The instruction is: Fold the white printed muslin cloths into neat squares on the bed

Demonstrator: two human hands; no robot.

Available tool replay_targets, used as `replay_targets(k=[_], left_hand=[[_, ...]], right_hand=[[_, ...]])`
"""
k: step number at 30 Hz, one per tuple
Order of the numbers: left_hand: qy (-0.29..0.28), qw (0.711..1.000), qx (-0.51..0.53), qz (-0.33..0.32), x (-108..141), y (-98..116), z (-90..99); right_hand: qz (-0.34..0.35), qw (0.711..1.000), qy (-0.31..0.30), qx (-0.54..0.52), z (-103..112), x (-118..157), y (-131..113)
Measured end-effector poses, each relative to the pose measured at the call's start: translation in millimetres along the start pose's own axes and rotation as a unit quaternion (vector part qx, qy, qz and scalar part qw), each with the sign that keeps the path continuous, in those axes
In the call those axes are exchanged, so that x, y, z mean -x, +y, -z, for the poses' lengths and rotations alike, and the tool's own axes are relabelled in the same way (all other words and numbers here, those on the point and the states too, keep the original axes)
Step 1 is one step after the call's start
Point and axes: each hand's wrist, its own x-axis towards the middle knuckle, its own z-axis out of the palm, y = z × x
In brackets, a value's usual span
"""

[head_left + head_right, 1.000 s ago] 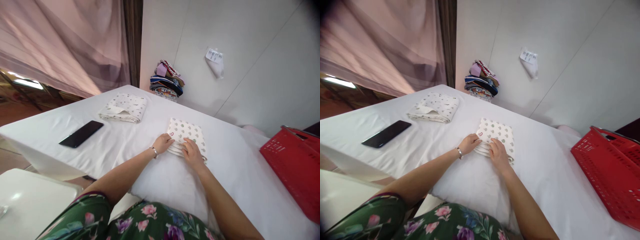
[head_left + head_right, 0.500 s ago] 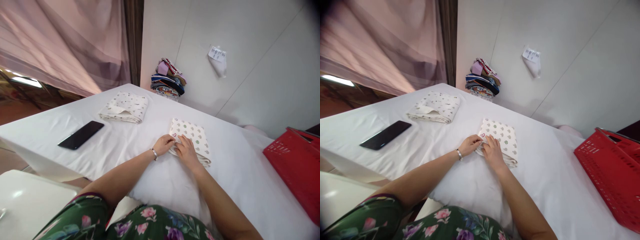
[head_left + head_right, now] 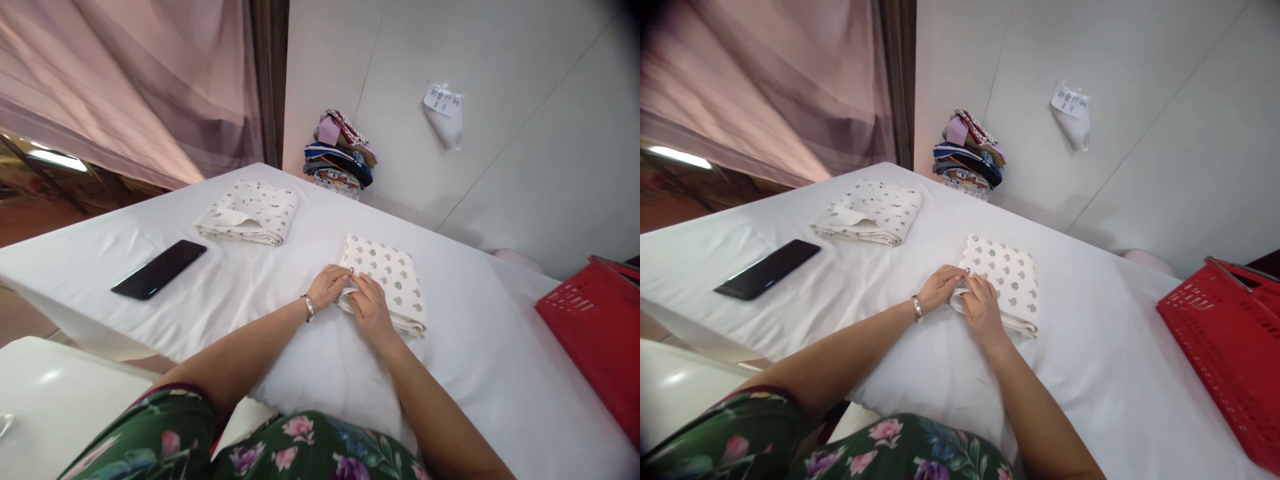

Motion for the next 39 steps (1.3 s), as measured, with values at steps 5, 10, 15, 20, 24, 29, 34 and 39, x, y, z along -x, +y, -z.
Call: replay_targets(k=[5, 10, 15, 20, 24, 29, 34, 39], left_hand=[[0.009, 1.000, -0.005, 0.017, -2, 0, -2.5], [0.006, 1.000, 0.000, 0.016, -2, -1, -3.4], [-0.003, 0.999, 0.006, 0.044, -2, -3, -4.7], [-0.034, 0.996, 0.011, 0.078, -2, -6, -5.5], [-0.055, 0.995, 0.009, 0.085, -3, -7, -5.0], [-0.062, 0.994, 0.000, 0.094, -4, -8, -4.5], [-0.066, 0.993, -0.004, 0.096, -4, -10, -5.6], [-0.067, 0.993, -0.009, 0.096, -4, -13, -6.7]], right_hand=[[-0.039, 0.999, 0.004, 0.031, -3, 0, -1], [-0.056, 0.996, -0.029, 0.067, -5, -4, -5], [-0.036, 0.997, -0.012, 0.071, -7, -5, -7], [-0.017, 0.999, 0.006, 0.050, -4, -5, -10], [-0.009, 0.999, 0.017, 0.032, -3, -5, -12], [-0.003, 1.000, 0.017, 0.026, -5, -4, -13], [-0.008, 0.999, 0.030, 0.017, -6, -2, -13], [-0.011, 0.999, 0.029, 0.007, -8, -2, -14]])
